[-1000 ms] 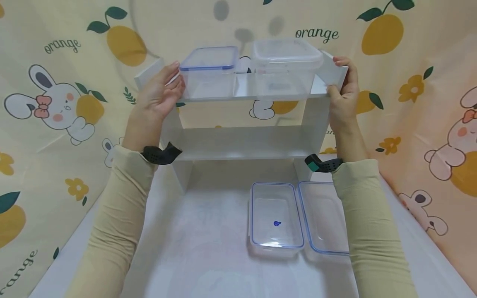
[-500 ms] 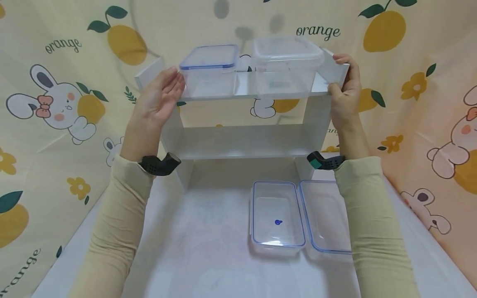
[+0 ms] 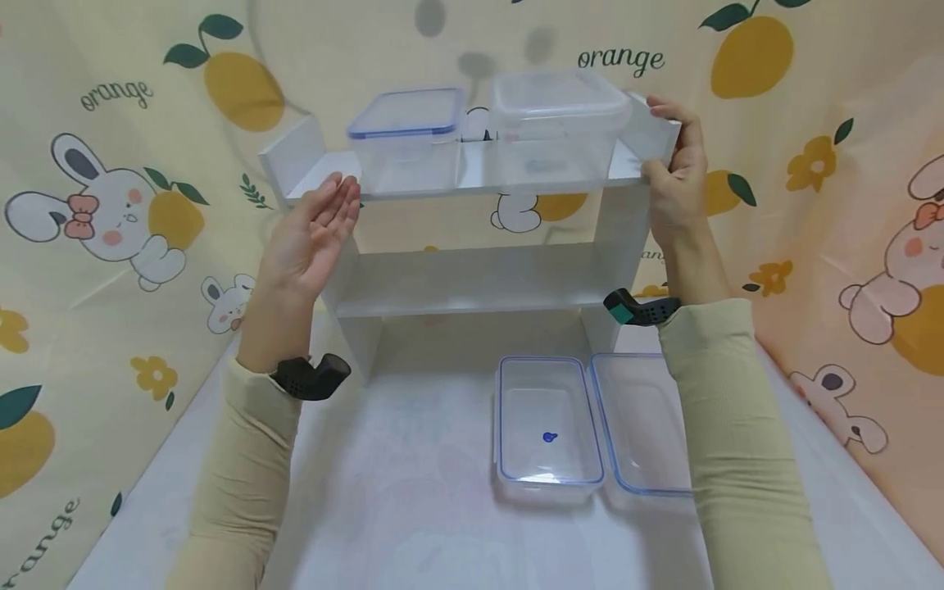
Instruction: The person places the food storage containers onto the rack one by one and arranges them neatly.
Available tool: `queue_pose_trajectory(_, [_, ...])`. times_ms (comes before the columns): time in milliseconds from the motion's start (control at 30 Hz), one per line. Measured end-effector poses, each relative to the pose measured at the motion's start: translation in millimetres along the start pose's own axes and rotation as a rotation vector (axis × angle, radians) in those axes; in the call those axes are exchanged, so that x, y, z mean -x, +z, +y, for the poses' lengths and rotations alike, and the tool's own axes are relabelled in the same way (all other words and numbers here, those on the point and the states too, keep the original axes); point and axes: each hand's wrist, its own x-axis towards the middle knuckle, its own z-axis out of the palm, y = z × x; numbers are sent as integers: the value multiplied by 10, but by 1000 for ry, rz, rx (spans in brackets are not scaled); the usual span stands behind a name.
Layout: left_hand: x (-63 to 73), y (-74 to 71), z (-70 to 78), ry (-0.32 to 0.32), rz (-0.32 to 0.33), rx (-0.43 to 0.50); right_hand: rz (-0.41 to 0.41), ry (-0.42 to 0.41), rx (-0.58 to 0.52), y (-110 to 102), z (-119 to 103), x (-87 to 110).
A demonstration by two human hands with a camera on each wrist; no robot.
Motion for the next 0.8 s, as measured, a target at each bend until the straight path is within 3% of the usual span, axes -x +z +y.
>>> queue_pose_trajectory(200, [113, -132, -218, -31, -38, -44, 1, 25, 22, 18, -18, 10])
queue_pose_trajectory(533, [233, -228, -609, -141, -114, -157, 70, -32, 144, 16, 57, -13])
queue_pose_trajectory(800, [341, -269, -787, -200, -98, -168, 81, -23, 113, 32, 49, 0])
